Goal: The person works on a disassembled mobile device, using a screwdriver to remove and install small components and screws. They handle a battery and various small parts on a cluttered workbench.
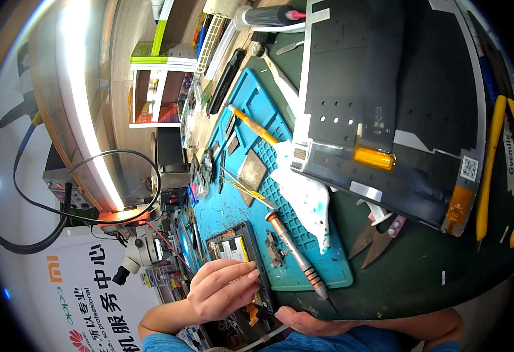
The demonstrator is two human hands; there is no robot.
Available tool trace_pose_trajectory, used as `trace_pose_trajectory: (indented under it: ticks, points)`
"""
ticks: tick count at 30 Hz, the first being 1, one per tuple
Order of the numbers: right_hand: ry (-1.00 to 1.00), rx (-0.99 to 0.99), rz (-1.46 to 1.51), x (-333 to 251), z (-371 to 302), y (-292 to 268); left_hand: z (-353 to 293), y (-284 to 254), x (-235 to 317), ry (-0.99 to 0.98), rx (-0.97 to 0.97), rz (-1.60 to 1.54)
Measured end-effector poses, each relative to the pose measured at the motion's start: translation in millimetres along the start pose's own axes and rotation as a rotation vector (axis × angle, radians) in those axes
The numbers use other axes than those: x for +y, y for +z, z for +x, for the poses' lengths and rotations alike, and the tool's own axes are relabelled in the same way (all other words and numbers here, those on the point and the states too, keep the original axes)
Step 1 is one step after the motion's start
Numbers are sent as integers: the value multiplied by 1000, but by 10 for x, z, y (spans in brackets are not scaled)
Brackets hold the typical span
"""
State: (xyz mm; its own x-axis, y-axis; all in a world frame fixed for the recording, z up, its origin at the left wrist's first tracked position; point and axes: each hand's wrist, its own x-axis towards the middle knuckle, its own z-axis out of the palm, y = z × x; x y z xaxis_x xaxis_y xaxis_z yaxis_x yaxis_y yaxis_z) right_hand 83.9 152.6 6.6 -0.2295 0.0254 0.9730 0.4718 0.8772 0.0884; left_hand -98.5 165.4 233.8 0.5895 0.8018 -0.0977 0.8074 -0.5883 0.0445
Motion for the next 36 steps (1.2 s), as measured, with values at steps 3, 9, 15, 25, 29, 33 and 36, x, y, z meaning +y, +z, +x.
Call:
trace_pose_trajectory:
  ticks: [3,9,15,25,29,33,36]
  points:
    - [9,2,8,-10,-4,-12,-24,17,-8,2,15,-15]
    - [44,-7,30,-51,-24,-56,-105,99,-38,17,64,-37]
    - [167,-57,63,-190,-58,-112,-138,160,-51,-73,106,-191]
    - [426,-376,70,-172,234,-539,-142,356,-147,-19,370,-313]
    - [561,-368,28,-173,511,-591,-138,444,-186,-21,416,-355]
    - [549,-425,1,-101,749,-659,-171,492,-190,-19,449,-395]
    - [525,-523,20,22,995,-663,-166,513,-206,-2,477,-419]
